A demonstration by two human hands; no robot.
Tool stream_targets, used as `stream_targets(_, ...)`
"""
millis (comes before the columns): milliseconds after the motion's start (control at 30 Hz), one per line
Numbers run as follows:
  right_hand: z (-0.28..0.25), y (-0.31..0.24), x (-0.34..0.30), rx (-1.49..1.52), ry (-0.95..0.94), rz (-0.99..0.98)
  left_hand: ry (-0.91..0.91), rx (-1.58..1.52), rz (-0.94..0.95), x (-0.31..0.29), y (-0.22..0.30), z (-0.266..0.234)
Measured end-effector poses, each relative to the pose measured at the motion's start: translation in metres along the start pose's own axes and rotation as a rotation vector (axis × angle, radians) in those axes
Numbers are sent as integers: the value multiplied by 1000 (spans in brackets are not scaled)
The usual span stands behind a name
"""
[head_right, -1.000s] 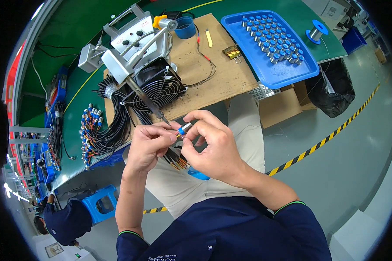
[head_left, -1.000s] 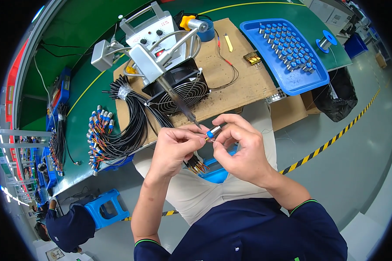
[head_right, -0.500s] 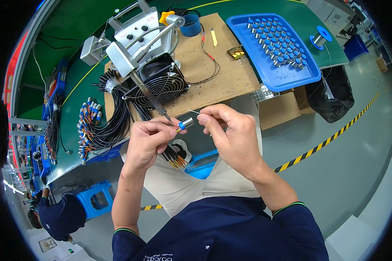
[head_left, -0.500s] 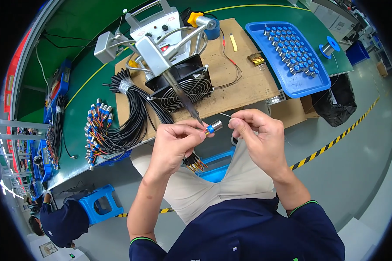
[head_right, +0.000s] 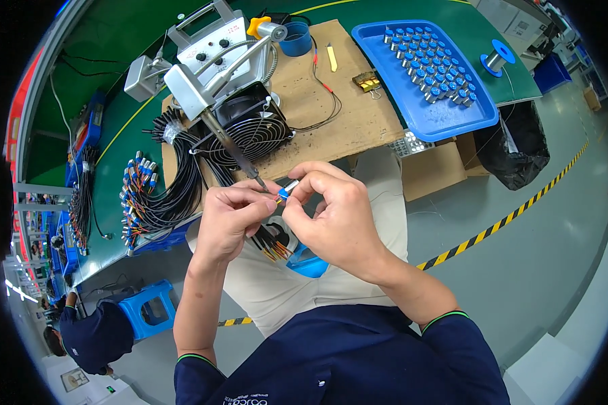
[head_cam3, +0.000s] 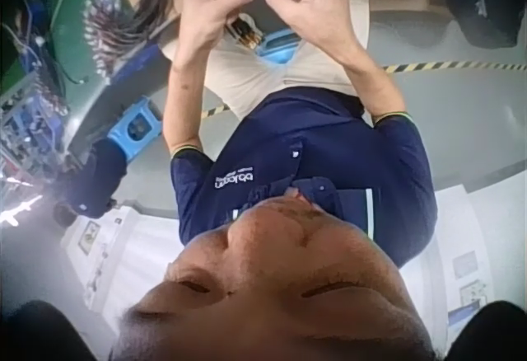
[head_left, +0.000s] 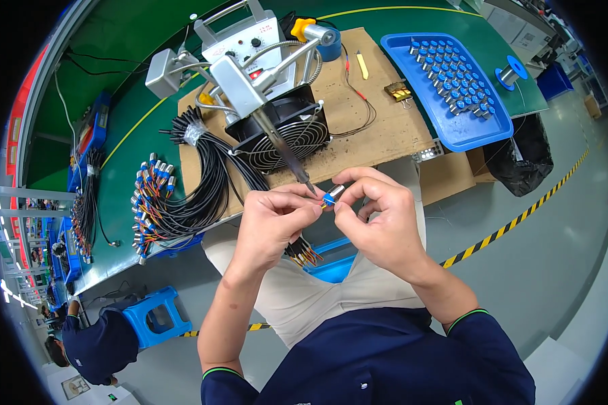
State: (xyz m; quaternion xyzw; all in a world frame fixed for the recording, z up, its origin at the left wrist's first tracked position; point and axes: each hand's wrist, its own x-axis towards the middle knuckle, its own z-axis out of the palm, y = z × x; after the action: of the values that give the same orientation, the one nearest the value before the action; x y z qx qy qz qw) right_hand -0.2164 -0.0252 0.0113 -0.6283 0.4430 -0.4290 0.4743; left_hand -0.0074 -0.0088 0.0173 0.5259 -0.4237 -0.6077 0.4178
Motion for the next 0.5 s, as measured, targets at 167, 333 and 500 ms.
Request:
stream_targets(167, 1, 0, 1, -26, 17, -29, 31, -22, -13, 1, 1, 1)
stream_targets(333, 4, -2, 2, -39, 38, -65, 50, -44, -5, 1, 1, 2)
stream_targets(500, 7, -4, 2, -36, 85, -94, 72, -60, -9, -1, 5, 4)
